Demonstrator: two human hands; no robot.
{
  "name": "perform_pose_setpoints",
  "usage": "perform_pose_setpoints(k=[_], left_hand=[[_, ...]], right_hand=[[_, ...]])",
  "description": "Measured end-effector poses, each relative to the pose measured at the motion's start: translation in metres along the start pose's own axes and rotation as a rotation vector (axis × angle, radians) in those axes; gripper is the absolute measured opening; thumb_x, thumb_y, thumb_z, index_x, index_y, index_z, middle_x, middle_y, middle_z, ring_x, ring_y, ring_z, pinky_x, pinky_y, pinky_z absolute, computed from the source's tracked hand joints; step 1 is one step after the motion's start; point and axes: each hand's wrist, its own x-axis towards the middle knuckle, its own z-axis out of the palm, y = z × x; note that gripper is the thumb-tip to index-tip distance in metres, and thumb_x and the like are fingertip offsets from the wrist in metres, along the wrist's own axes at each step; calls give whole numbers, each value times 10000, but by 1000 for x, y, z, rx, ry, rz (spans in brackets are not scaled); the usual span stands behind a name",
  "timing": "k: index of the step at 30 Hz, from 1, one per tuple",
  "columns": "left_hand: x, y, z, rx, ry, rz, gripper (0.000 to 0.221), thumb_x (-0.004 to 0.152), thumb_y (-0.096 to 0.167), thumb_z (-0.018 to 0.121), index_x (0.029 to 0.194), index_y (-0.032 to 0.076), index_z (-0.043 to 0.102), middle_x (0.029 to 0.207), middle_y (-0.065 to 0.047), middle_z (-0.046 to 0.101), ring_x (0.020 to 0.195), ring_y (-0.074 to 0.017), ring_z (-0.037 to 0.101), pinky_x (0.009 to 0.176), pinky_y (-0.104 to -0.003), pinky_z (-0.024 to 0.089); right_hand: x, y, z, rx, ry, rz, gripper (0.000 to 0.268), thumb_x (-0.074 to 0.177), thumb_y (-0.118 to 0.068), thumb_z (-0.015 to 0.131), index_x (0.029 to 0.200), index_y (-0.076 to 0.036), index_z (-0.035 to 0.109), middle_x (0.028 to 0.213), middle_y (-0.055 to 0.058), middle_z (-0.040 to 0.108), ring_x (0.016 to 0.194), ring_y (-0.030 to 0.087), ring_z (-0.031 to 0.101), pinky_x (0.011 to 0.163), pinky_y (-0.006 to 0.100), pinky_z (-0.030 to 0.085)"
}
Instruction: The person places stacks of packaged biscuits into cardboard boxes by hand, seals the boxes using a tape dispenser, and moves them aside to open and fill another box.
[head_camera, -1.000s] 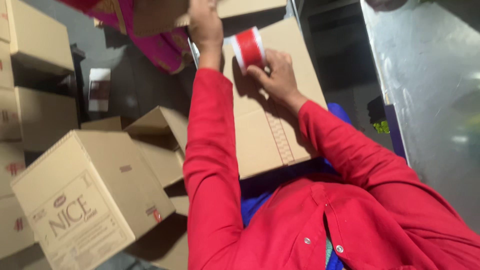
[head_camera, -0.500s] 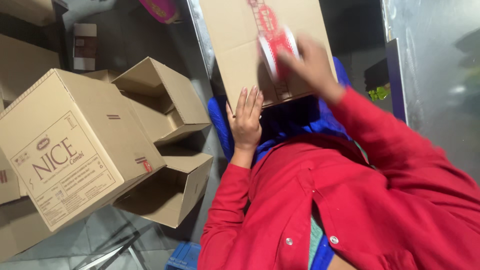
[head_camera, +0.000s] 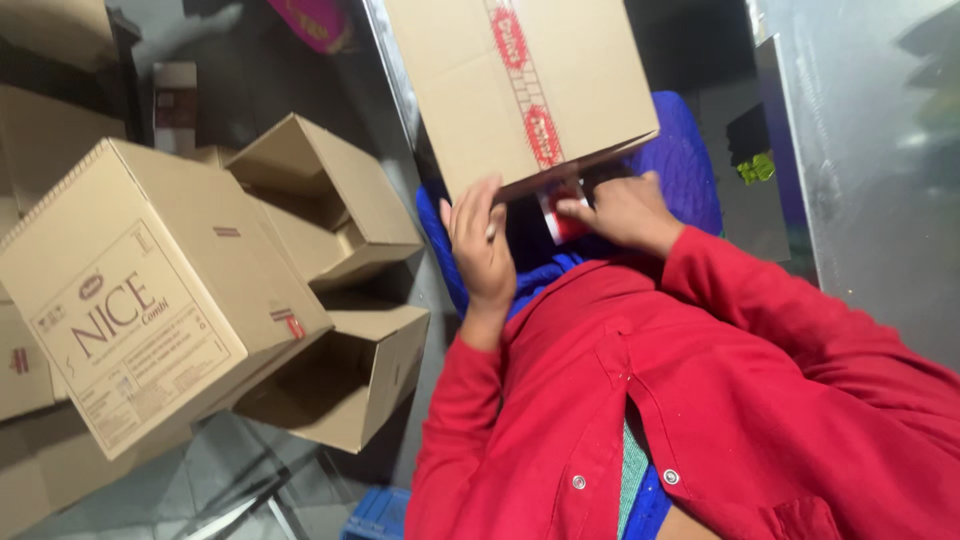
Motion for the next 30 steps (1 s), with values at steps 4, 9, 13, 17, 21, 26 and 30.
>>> perform_pose_setpoints(k=[4,9,13,17,21,26,30], left_hand=[[-20,26,15,-856,-132,-331,346,1124,233,570,1408,49,644,1515,-107,487,1350,-229,502,1102,-376,389],[-30,35,40,-1355,-266,-533,584,976,317,660,1490,164,431,1481,-90,449,1382,-175,449,1178,-306,342],[-38,-16,78,-564,-73,-607,600,873,264,808,1340,-8,547,1359,-210,508,1227,-246,538,1008,-352,469],[-66,-69,127,-315,-167,-688,436,795,246,882,1082,-26,696,994,-199,731,852,-244,677,762,-367,558],[-71,-133,175,-421,-37,-465,260,752,71,749,995,-23,749,881,-112,779,788,-196,746,747,-342,585],[-58,-176,206,-356,-85,-692,162,865,99,735,996,21,788,929,-126,793,832,-197,754,761,-348,581],[-85,-182,202,-323,-76,-704,166,853,90,738,1000,18,760,949,-135,768,845,-227,736,766,-375,575]], right_hand=[[-47,-68,-45,58,186,-410,464,791,-371,772,1096,-35,674,923,172,714,795,356,688,668,424,525],[-49,-73,-51,182,34,-342,220,939,-214,755,990,-34,639,849,139,709,732,315,700,638,373,531],[-53,-53,-72,479,-19,-121,137,941,-140,725,973,-26,655,801,154,713,691,331,689,595,361,537],[-49,-46,-77,396,-1,-201,94,880,-60,729,933,-23,660,828,124,741,729,281,754,638,334,574],[-34,-43,-50,110,8,-363,195,870,-83,675,1053,-14,662,875,149,736,788,330,735,641,392,558],[29,-6,18,-553,-80,-433,119,990,-151,607,985,-60,683,871,141,731,808,323,734,691,447,564],[43,-7,45,-405,-80,-340,231,817,-257,661,941,-74,730,846,166,728,740,336,719,646,434,566]])
